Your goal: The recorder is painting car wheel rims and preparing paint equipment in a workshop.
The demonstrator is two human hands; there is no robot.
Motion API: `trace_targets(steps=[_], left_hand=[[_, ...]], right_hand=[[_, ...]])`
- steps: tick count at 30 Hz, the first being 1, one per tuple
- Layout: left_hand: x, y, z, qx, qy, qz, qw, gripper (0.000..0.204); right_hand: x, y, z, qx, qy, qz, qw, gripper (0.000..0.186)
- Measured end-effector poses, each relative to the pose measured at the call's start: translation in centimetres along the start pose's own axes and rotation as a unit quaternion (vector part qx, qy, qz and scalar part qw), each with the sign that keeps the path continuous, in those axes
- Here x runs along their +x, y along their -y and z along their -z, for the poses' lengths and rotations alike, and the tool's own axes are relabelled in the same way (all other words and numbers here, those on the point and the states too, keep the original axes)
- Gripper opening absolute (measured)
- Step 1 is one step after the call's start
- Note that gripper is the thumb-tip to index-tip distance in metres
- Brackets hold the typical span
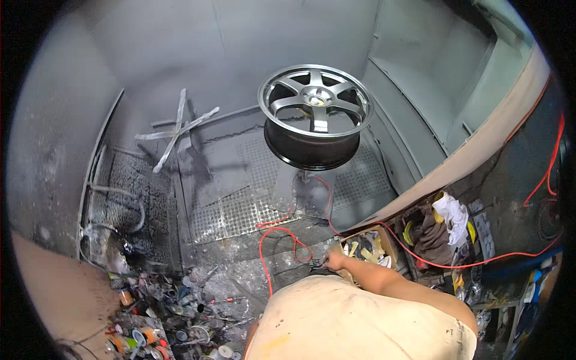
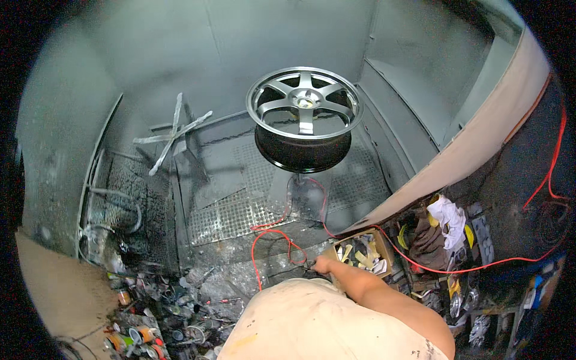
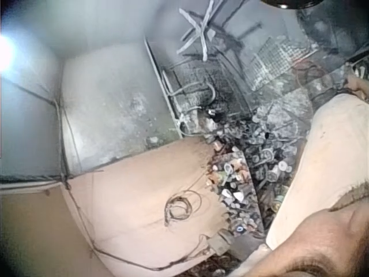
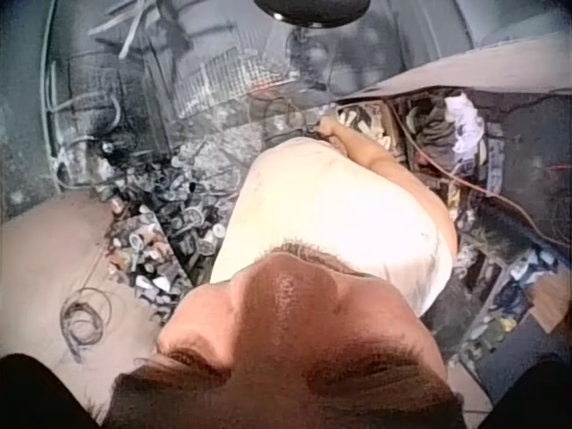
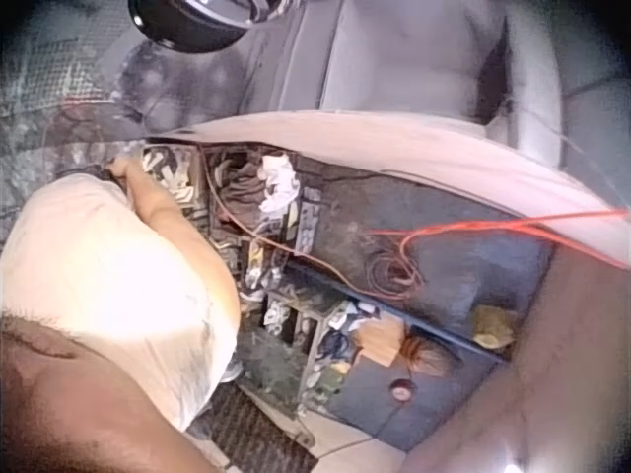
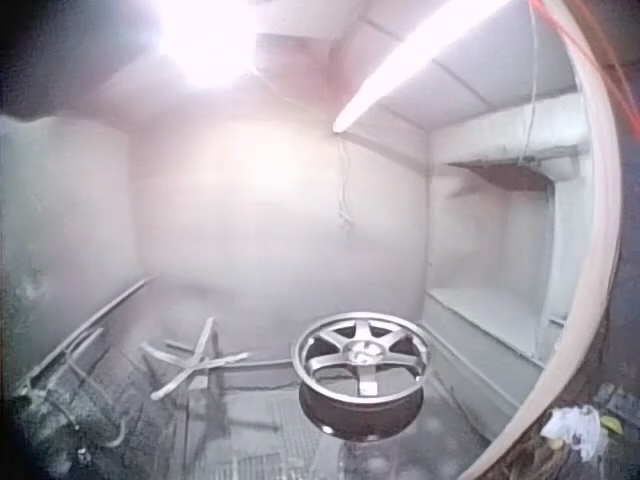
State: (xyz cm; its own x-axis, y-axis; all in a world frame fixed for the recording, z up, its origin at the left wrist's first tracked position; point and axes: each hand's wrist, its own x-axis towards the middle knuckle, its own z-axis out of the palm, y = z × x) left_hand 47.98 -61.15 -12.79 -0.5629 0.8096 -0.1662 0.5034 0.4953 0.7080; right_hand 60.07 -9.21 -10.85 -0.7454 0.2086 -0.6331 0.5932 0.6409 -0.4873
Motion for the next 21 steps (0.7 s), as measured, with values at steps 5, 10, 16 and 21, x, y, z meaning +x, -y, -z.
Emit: trace_targets(steps=[5, 10, 16, 21], left_hand=[[9.8, -2.1, 0.1, -0.009, 0.126, 0.152, 0.980, 0.051], [18.0, -4.5, 3.0, -0.010, 0.160, 0.293, 0.943, 0.050], [31.2, -17.3, 9.8, -0.107, 0.045, 0.342, 0.933, 0.047], [35.7, -18.4, 9.2, -0.044, 0.149, 0.216, 0.964, 0.035]], right_hand=[[0.0, -4.5, 4.2, 0.058, -0.039, -0.057, 0.996, 0.048], [-1.3, -7.7, 6.9, 0.088, -0.062, -0.115, 0.988, 0.054], [-1.1, -14.4, 6.9, 0.098, -0.060, -0.158, 0.981, 0.056], [-3.9, -13.3, 9.9, 0.178, -0.067, -0.227, 0.955, 0.065]])
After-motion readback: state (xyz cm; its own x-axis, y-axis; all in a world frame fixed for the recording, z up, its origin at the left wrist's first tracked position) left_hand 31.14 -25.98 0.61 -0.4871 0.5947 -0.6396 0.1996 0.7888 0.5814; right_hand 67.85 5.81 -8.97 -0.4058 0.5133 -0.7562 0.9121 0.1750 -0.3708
